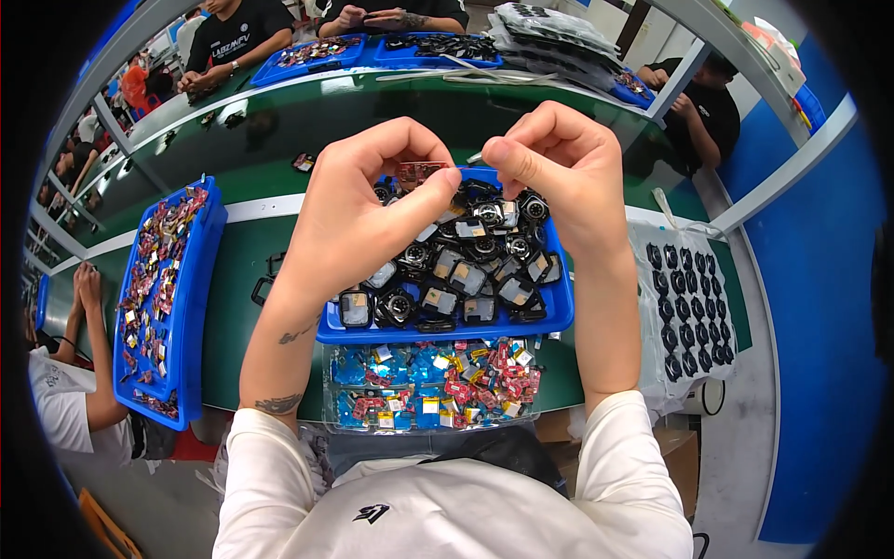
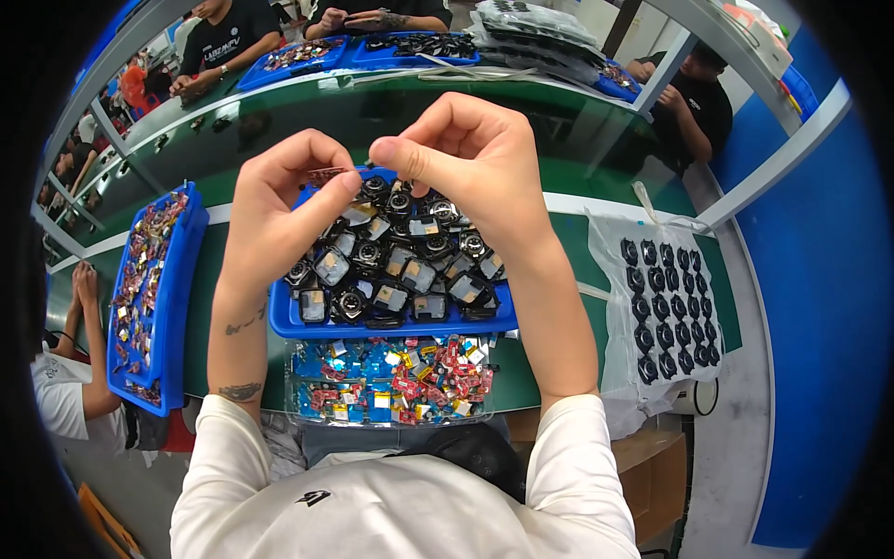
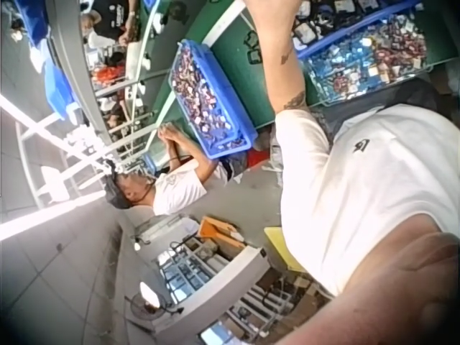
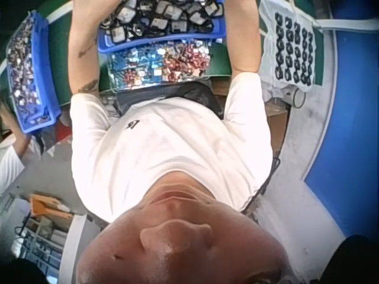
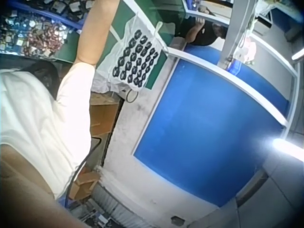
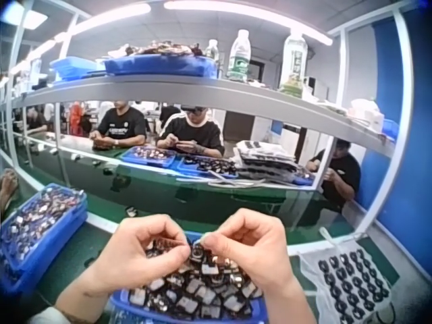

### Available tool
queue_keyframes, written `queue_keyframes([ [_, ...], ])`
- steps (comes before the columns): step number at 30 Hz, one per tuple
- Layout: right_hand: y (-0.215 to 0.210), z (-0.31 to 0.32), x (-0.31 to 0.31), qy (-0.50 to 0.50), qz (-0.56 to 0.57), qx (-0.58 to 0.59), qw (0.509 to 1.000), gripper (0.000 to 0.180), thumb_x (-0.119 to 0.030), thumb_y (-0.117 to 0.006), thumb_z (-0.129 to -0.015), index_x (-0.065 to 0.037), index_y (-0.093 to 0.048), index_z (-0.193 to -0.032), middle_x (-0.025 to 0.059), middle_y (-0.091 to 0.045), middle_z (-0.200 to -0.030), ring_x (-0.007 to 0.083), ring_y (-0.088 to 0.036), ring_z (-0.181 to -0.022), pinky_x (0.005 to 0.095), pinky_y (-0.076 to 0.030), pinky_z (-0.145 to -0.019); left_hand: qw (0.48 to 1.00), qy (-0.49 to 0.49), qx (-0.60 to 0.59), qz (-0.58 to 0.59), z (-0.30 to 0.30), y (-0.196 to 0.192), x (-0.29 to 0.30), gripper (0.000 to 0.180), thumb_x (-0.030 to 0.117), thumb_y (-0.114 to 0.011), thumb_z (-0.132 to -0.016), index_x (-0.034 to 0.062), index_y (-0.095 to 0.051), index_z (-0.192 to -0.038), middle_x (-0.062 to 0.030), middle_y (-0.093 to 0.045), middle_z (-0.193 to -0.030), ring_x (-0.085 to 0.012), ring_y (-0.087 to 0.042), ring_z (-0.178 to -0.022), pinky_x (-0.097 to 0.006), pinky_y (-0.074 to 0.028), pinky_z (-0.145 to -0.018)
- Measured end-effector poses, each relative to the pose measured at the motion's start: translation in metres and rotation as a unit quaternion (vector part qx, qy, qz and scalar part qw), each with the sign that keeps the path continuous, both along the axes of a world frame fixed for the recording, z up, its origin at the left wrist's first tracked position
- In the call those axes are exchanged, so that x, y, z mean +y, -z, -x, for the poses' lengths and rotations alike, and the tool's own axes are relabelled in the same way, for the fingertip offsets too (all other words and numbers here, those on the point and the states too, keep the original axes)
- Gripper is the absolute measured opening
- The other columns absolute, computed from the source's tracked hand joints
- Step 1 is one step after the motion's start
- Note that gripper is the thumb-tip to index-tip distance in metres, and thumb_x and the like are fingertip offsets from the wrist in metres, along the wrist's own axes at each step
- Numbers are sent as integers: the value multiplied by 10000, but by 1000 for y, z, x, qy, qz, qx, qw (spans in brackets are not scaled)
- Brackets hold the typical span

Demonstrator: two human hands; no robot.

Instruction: Assembling small electronic components with wiring at a factory workbench.

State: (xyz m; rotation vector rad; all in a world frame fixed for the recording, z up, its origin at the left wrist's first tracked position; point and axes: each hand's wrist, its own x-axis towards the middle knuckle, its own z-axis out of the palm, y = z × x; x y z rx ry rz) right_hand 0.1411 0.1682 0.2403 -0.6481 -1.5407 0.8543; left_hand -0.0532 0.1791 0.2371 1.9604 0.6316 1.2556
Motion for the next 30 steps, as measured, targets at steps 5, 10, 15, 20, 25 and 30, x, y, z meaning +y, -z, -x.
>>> queue_keyframes([
  [5,-1,5,-1,-8,41,31,999,148,-126,-734,-803,-9,-647,-783,25,-642,-702,55,-575,-578,177,-455,-509,998,35,-42,37,-2,1,-2,89,62,-640,-831,-23,-614,-833,-25,-615,-773,-73,-568,-734,-224,-477,-696],
  [10,-3,6,-2,-18,40,17,999,156,-135,-713,-825,-8,-642,-769,10,-627,-712,45,-561,-615,183,-447,-542,995,51,-78,29,-3,2,-1,102,71,-657,-833,-24,-621,-848,-9,-606,-761,-48,-545,-699,-199,-455,-641],
  [15,3,-2,3,-53,-9,-2,999,182,-144,-698,-841,-9,-624,-743,-6,-601,-695,32,-530,-647,181,-416,-566,997,35,-42,53,-1,2,1,124,93,-704,-820,-17,-650,-838,25,-591,-704,5,-472,-613,-156,-348,-512],
  [20,5,8,1,-101,48,64,992,228,-179,-671,-865,-27,-597,-711,-28,-563,-654,18,-449,-575,166,-331,-513,994,56,-69,63,1,3,2,134,103,-713,-817,-17,-659,-842,22,-600,-715,-5,-491,-634,-160,-373,-541],
  [25,9,7,2,-151,106,80,980,237,-203,-631,-892,-34,-560,-742,-43,-486,-658,14,-313,-521,191,-211,-468,993,61,-78,64,-2,5,5,132,104,-710,-820,-17,-661,-847,15,-610,-738,-11,-503,-652,-160,-393,-571],
  [30,11,7,10,-101,106,100,984,220,-189,-658,-873,-40,-580,-730,-58,-489,-610,6,-328,-510,188,-215,-458,993,65,-84,52,1,6,5,134,104,-682,-844,-17,-624,-845,27,-589,-736,2,-492,-646,-148,-381,-549],
])
